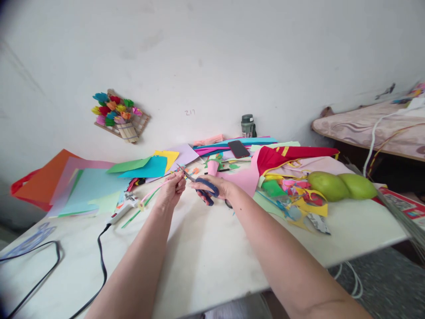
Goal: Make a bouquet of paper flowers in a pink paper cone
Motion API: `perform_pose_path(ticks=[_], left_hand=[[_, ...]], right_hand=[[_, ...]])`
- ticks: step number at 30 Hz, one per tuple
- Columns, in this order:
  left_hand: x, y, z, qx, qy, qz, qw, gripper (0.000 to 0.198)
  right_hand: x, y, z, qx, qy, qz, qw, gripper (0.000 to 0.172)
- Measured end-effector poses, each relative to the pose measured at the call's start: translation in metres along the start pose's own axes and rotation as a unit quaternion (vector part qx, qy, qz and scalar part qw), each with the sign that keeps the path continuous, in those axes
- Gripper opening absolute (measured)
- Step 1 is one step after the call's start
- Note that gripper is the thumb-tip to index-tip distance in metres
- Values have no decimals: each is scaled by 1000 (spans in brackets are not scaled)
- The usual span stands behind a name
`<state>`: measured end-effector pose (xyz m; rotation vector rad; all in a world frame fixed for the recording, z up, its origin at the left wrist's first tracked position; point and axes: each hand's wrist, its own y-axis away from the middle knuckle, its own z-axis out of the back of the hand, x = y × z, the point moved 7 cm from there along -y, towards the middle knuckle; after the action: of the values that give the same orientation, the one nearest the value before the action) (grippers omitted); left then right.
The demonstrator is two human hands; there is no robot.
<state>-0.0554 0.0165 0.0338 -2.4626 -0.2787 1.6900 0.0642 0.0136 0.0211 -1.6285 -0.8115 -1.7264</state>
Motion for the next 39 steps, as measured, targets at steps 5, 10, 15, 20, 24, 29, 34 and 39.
perform_pose_path(ticks=[5, 10, 15, 20, 24, 29, 34, 39], left_hand=[[-2, 0, 1, -3, -14, -7, 1000, 33], [-7, 1, 2, -12, -46, -28, 998, 34], [-9, 2, 5, -10, -87, -41, 995, 33], [-9, 1, 11, -1, -121, -49, 991, 28], [-16, 0, 17, -19, -268, -93, 959, 28], [-26, 1, 9, -22, -486, -148, 861, 26], [-28, 5, -10, 6, -668, -180, 722, 17], [-21, 6, -15, 29, -763, -159, 626, 18]], right_hand=[[3, 5, 2, -21, 23, -22, 999, 35], [4, 7, 3, -12, 32, -15, 999, 33], [0, 6, 7, -16, 36, -21, 999, 34], [-3, 5, 10, -23, 35, -42, 998, 37], [-7, 6, 15, -21, 33, -59, 998, 38], [-10, 11, 19, -42, 41, -122, 991, 45], [-6, 15, 17, -58, 58, -156, 984, 45], [-4, 16, 21, -74, 112, -168, 977, 42]])
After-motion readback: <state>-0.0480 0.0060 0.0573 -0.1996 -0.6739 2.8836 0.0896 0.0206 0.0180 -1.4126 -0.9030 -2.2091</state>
